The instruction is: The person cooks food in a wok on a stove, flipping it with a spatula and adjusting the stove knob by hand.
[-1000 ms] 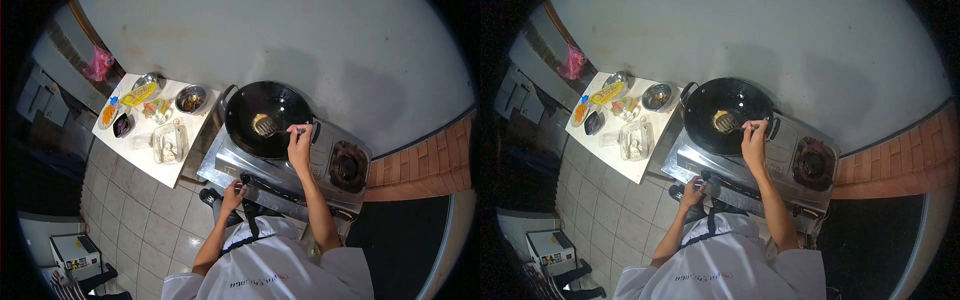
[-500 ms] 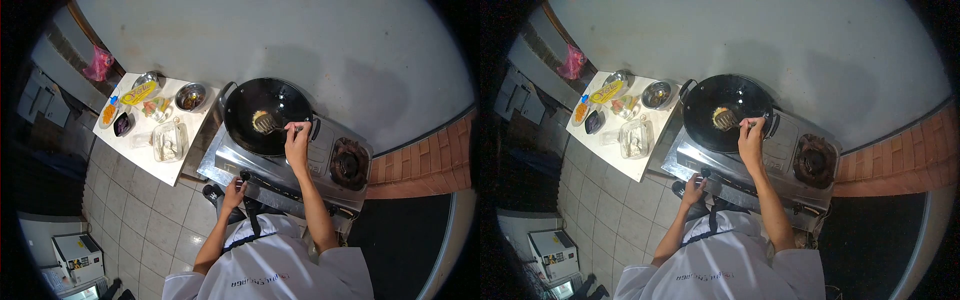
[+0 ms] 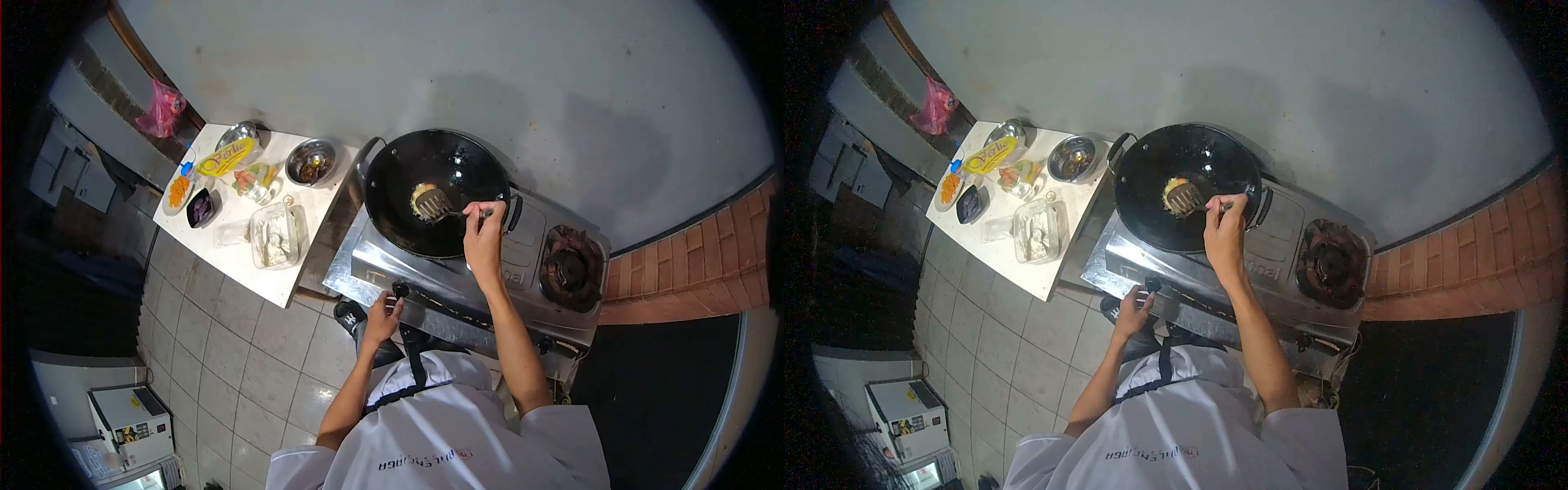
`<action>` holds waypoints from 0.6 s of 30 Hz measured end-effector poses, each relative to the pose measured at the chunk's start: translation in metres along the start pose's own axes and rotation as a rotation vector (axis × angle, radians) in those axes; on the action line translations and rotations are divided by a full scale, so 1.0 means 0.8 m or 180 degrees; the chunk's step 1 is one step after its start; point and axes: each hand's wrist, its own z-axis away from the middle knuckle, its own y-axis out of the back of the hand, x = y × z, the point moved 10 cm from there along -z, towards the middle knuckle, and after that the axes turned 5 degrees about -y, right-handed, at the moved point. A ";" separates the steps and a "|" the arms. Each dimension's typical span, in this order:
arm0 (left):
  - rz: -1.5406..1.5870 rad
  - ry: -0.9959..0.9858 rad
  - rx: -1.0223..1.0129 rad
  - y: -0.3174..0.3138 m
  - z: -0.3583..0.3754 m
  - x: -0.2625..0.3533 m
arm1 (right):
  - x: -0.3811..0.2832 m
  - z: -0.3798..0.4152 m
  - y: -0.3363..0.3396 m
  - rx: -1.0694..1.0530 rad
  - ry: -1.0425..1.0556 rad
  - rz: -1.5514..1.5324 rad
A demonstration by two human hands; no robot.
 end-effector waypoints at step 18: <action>-0.0448 -0.0090 0.0172 0.015 -0.009 0.018 | -0.043 -0.059 0.045 -0.0423 0.0482 0.0517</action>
